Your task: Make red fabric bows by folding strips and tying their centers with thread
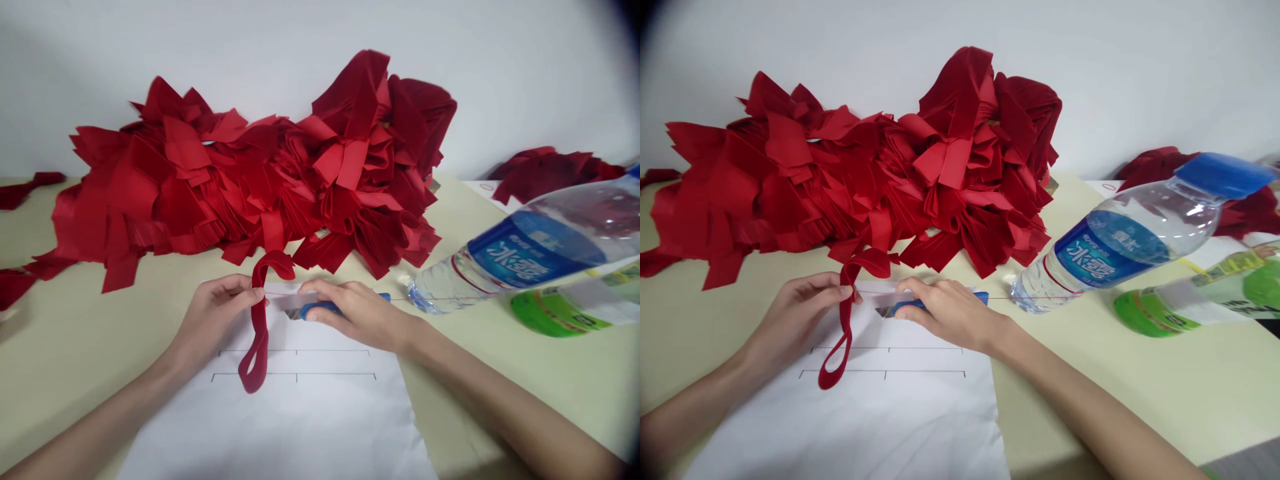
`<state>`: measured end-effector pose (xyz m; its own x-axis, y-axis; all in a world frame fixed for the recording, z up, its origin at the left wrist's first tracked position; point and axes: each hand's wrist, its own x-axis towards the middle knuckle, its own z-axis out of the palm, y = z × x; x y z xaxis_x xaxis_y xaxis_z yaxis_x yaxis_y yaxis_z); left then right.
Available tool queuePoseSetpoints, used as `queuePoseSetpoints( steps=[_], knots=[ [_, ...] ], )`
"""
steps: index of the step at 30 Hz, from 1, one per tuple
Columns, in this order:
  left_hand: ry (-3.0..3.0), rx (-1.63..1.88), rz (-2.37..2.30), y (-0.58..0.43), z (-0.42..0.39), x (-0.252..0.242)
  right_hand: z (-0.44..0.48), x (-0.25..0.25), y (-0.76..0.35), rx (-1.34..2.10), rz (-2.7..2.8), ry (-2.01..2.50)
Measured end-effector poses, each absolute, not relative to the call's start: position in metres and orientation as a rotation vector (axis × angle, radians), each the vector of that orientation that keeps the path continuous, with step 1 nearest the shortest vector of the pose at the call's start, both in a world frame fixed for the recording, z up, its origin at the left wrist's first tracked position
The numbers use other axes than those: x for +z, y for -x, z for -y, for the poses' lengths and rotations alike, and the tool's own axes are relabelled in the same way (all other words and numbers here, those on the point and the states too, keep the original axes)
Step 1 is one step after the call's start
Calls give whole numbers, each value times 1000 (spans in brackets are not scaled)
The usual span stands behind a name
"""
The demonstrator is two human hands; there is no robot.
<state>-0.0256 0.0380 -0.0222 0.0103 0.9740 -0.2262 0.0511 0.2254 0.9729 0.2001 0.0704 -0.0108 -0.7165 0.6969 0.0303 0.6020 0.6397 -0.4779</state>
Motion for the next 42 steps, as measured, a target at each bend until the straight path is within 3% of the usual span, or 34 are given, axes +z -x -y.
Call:
queuePoseSetpoints(
  steps=[12, 42],
  knots=[
    [-1270, 904, -1300, 18, -27, -1, -66, -14, -188, 159, 2793, 990],
    [-1275, 869, -1360, 15, -31, -14, -61, -19, -183, 83, 2677, 802]
  ],
)
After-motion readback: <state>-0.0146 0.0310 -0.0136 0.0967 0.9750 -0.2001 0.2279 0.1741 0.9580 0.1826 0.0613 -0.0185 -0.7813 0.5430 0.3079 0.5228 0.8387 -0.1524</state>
